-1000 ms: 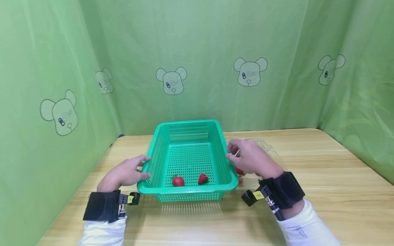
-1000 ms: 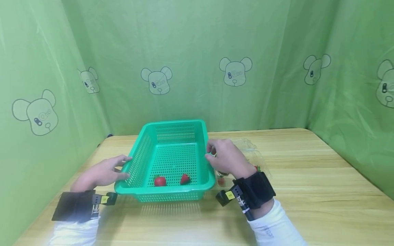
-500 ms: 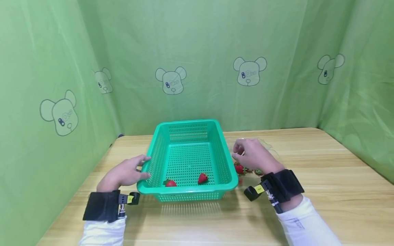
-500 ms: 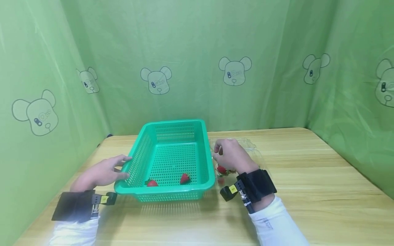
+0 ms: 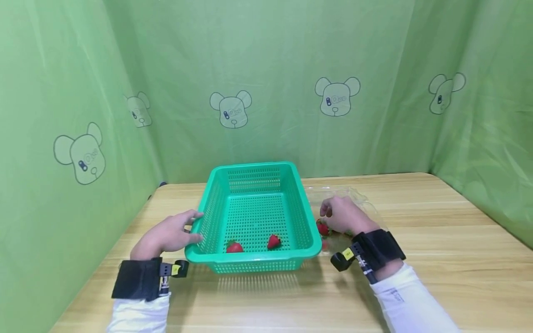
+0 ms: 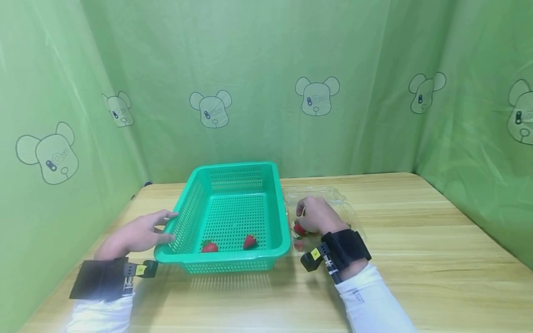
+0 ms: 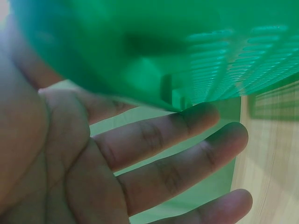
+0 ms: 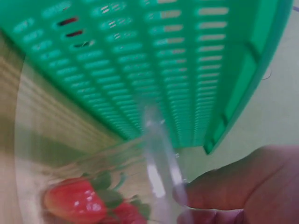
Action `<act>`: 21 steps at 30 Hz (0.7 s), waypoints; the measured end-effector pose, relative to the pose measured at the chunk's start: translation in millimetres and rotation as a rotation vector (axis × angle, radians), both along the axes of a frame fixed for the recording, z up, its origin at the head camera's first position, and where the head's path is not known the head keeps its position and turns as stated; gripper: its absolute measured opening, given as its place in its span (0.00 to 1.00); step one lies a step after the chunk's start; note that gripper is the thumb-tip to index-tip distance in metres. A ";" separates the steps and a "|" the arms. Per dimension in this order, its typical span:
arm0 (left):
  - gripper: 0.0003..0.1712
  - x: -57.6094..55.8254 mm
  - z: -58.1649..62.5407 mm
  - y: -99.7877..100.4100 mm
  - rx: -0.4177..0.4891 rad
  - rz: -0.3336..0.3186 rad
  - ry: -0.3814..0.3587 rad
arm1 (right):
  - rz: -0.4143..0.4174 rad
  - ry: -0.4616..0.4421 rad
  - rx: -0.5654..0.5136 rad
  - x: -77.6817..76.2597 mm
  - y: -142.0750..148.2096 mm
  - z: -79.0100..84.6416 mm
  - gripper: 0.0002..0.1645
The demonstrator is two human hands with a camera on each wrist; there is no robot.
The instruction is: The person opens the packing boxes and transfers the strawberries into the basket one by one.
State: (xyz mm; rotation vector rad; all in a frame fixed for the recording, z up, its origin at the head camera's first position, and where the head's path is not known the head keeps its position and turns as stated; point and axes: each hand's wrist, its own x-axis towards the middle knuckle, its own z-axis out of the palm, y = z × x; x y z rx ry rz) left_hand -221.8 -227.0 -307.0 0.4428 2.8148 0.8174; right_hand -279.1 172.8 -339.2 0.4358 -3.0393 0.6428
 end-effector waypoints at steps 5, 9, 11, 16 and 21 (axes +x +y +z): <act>0.36 -0.2 0.1 0.1 -0.003 -0.001 0.000 | -0.013 -0.058 0.005 -2.6 1.7 -6.2 0.12; 0.36 -0.2 0.4 0.3 0.010 0.009 -0.014 | -0.005 -0.071 -0.004 -4.1 2.7 -10.0 0.11; 0.36 -0.2 0.4 0.4 0.018 0.018 -0.025 | 0.003 -0.079 -0.014 -4.6 2.9 -11.5 0.11; 0.36 -0.1 1.3 0.8 0.018 0.020 -0.027 | 0.027 -0.101 -0.022 -4.0 2.8 -14.7 0.08; 0.36 1.1 2.1 1.3 0.016 0.022 -0.028 | 0.038 -0.096 -0.022 -2.8 1.5 -18.7 0.09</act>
